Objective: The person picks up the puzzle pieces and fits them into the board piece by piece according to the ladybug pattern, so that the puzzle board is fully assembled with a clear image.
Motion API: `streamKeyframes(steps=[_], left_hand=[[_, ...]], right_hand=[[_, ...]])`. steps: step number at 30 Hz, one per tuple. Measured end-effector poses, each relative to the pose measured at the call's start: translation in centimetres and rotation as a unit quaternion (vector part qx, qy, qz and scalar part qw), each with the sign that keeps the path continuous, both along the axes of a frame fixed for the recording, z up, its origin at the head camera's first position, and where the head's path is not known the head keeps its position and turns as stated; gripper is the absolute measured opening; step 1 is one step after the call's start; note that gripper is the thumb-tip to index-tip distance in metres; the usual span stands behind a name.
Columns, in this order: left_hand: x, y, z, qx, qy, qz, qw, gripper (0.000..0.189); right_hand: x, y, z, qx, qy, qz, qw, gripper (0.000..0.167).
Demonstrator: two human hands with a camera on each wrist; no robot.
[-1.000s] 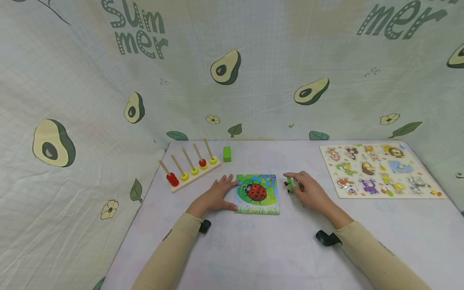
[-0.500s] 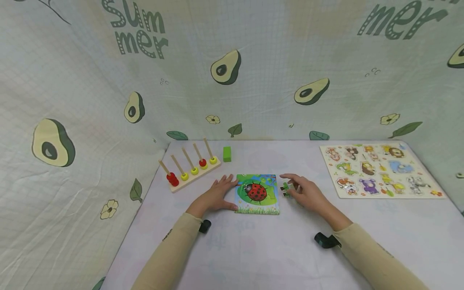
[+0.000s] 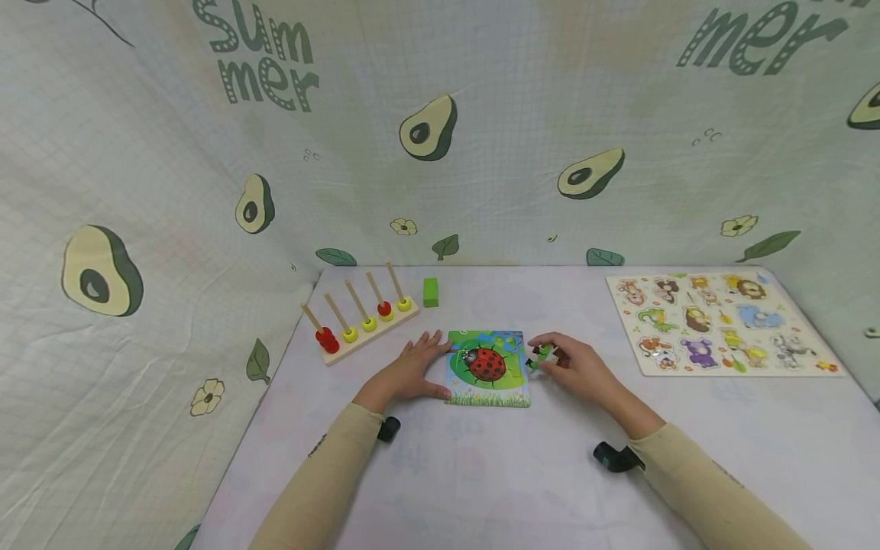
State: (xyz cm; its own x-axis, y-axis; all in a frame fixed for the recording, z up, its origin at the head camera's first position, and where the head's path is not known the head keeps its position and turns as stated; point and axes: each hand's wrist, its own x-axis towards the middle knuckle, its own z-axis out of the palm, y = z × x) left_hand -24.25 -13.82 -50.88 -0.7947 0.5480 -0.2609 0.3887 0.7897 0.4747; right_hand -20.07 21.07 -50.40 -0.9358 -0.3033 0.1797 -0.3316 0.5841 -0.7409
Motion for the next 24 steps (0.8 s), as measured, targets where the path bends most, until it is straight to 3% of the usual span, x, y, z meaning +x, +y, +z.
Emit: streamKeyframes(steps=[7,17,24], left_hand=[[0.1,0.1,0.3,0.001,0.002,-0.001,1.0,0.1],[0.4,0.2,0.7,0.004,0.004,-0.002,1.0,0.099],[0.2,0.2,0.6,0.005,0.003,-0.001,1.0,0.099]], right_hand=[[0.1,-0.7,0.1,0.006,0.017,-0.015,0.9997,0.025],[0.1,-1.5,-0.3,-0.033,0.008,0.004,0.9994,0.017],[0.3,-2.2,-0.3,-0.032,0.003,0.023,0.9992,0.024]])
